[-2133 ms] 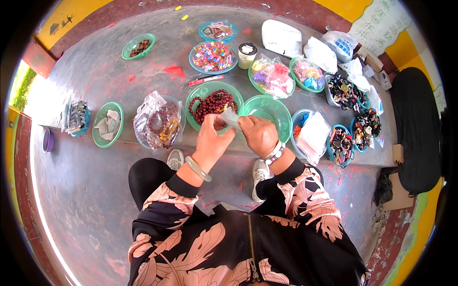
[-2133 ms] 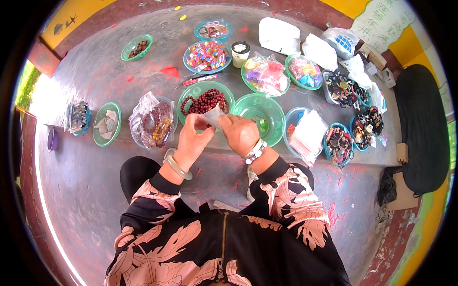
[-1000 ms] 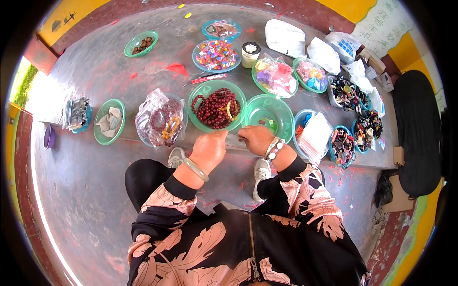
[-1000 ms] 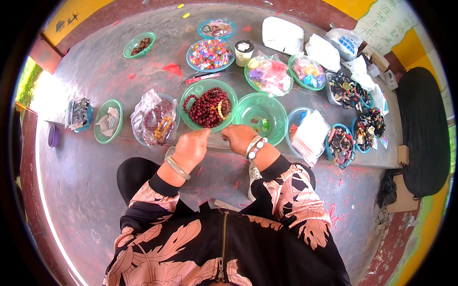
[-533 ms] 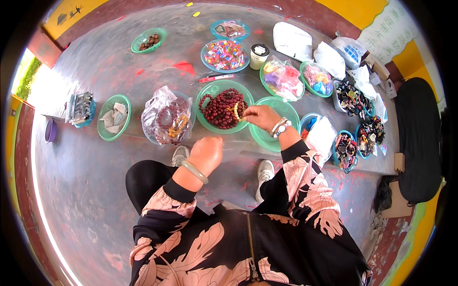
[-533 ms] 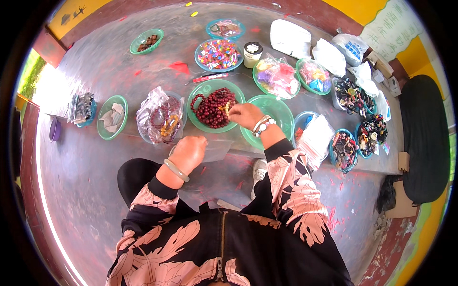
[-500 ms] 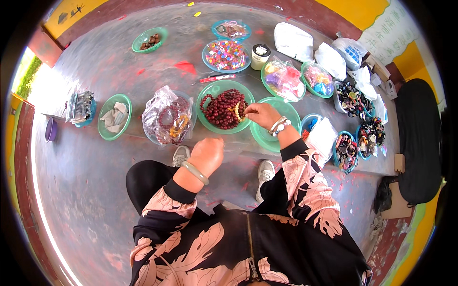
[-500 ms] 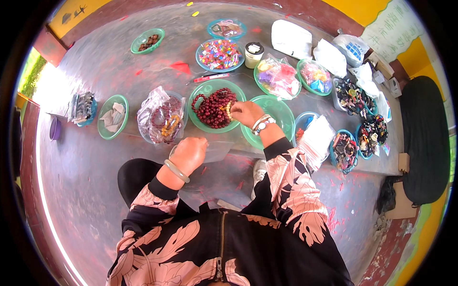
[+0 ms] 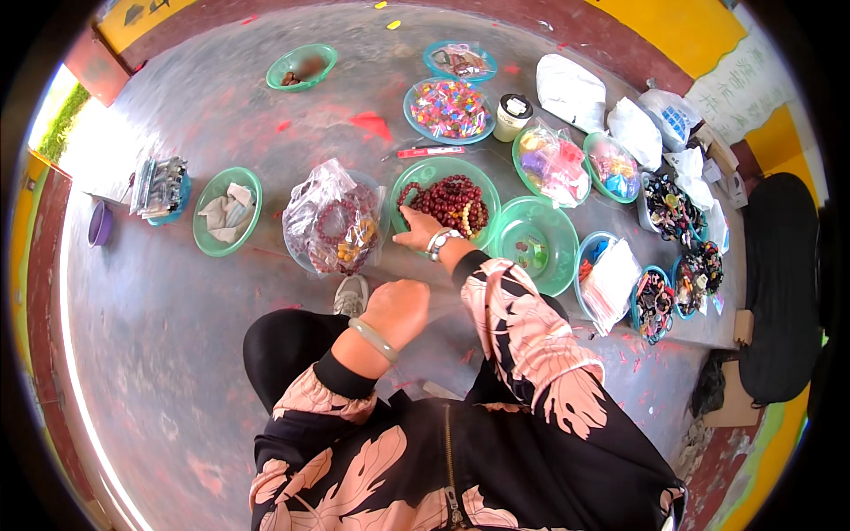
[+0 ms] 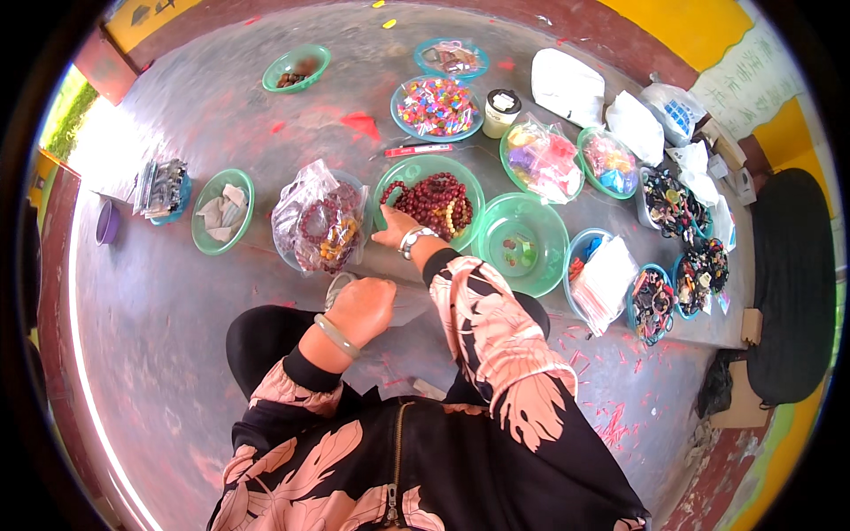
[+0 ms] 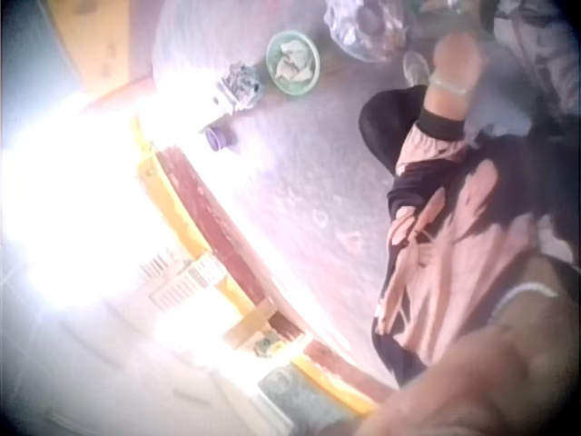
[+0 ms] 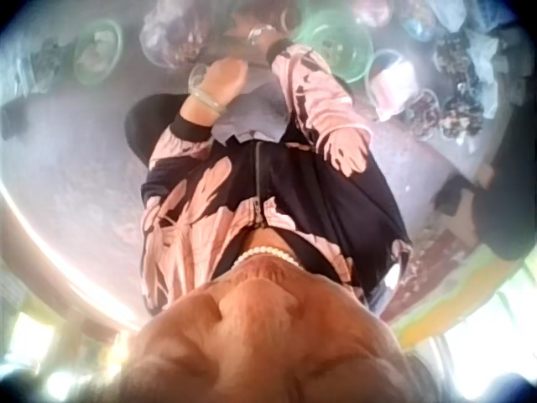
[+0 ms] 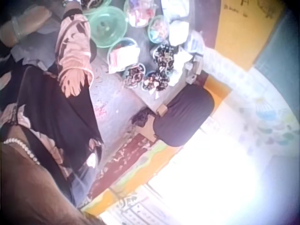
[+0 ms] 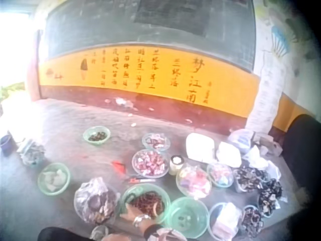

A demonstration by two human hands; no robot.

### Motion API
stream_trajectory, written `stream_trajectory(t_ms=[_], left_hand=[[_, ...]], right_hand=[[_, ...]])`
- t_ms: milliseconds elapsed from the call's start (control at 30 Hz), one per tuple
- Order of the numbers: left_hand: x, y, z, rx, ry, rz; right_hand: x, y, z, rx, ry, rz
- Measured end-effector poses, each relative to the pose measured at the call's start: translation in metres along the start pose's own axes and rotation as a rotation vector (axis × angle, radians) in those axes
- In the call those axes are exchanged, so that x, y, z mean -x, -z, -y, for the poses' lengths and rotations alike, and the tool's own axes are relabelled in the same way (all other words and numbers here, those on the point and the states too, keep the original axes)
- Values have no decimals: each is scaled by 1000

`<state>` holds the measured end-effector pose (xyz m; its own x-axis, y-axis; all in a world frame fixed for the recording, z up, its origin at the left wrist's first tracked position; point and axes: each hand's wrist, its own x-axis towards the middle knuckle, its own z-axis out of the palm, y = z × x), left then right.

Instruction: The person sits on the floor and packs beaded bracelets from a green bowl into small clear plastic bags. They repeatedly pick up bracelets, place them into bags, and set the filled bags aside on the table.

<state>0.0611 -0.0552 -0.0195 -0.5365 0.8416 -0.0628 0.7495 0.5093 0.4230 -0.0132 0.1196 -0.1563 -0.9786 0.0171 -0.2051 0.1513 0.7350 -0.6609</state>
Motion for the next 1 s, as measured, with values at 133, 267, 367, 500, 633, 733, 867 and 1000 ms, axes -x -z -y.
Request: stream_trajectory(t_ms=[133,267,367,500,633,733,867,1000], left_hand=[[6,0,11,-43,26,7],[7,4,13,-73,32,29],[7,5,13,-80,12,10],[7,5,14,-80,12,-35],[4,7,9,-82,22,-41],[0,7,5,-78,9,-57],[-6,7,-1,-55,1,-104],[-14,0,-4,-14,17,-136]], right_hand=[[-17,-11,3,-248,-250,78],[-26,-23,-14,-158,-239,-89],[-24,-31,-24,34,-221,-281],[-9,-12,-20,27,-213,-225],[11,35,-7,-11,-121,-321],[42,83,8,-114,-8,-287],[99,133,37,-356,1,-176],[151,163,50,-604,17,-134]])
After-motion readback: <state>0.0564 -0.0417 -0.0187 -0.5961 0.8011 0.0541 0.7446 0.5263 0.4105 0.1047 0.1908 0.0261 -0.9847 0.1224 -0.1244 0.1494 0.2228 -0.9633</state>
